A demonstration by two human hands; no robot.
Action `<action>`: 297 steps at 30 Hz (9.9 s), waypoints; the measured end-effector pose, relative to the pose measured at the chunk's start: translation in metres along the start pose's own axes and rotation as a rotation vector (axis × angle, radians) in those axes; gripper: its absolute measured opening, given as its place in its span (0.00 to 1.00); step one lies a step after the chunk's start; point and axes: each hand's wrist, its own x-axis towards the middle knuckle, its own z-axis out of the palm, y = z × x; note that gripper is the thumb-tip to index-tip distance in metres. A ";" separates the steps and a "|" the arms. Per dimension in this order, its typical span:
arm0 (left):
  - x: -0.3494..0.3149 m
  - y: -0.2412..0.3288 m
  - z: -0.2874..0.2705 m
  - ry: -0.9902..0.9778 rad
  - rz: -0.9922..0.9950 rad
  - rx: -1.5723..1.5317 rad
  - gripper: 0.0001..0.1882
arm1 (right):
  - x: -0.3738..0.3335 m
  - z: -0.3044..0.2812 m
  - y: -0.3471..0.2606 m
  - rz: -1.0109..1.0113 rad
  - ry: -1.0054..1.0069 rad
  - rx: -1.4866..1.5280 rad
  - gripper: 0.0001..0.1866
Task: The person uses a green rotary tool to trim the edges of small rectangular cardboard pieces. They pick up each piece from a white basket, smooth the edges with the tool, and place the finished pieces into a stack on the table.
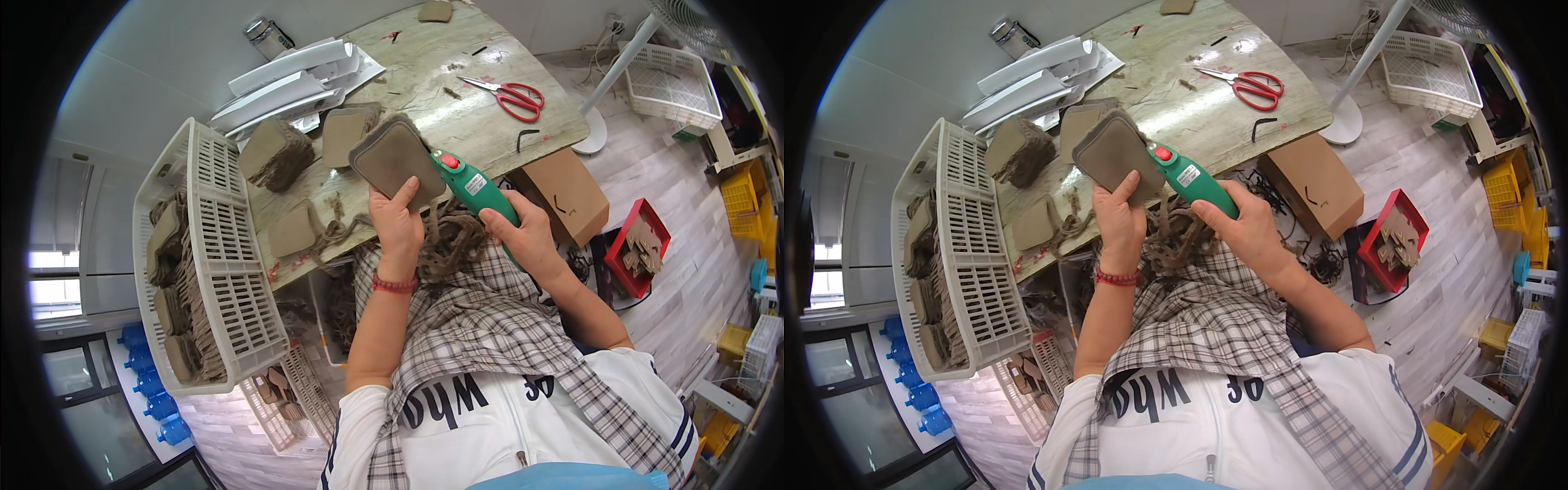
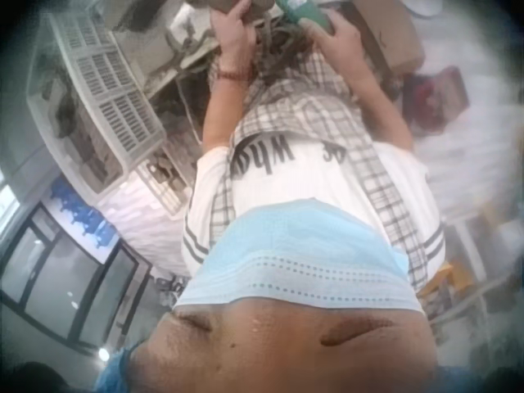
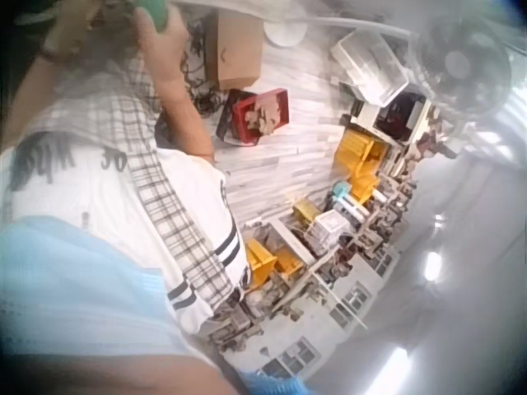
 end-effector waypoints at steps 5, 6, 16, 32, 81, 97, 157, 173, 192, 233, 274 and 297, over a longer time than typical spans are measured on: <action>-0.016 -0.002 -0.005 -0.048 -0.095 0.012 0.23 | 0.002 -0.004 -0.006 0.000 -0.001 0.010 0.20; -0.019 -0.001 -0.007 -0.066 -0.113 0.016 0.23 | 0.003 -0.006 -0.007 -0.001 -0.012 0.008 0.20; -0.011 0.048 -0.037 -0.218 -0.348 0.257 0.23 | -0.003 -0.037 -0.010 0.054 -0.134 -0.103 0.19; 0.001 0.069 -0.055 -0.382 -0.638 0.631 0.30 | -0.005 -0.040 -0.005 -0.138 -0.244 -0.391 0.24; -0.004 0.113 -0.051 -0.271 -0.589 0.842 0.10 | 0.004 -0.017 0.008 -0.085 -0.451 -0.298 0.24; 0.005 0.141 -0.095 -0.243 -0.561 0.890 0.12 | 0.020 0.012 0.007 0.084 -0.468 -0.051 0.22; 0.021 0.005 -0.008 0.004 0.150 -0.031 0.25 | -0.003 0.003 -0.003 0.023 -0.009 -0.043 0.21; -0.011 0.001 -0.013 -0.133 -0.094 0.016 0.24 | 0.010 -0.005 -0.013 0.005 -0.011 -0.010 0.20; 0.010 0.072 -0.060 -0.428 -0.552 0.572 0.30 | 0.005 -0.047 -0.014 -0.262 -0.245 -0.510 0.25; 0.004 0.109 -0.049 -0.383 -0.608 1.035 0.10 | 0.012 -0.031 -0.001 -0.081 -0.548 -0.452 0.26; 0.001 0.099 -0.074 -0.321 -0.719 0.854 0.14 | 0.025 0.026 0.021 -0.102 -0.501 -0.189 0.25; 0.138 0.034 -0.111 0.220 0.309 1.833 0.36 | 0.004 -0.012 0.043 0.122 -0.171 -0.051 0.18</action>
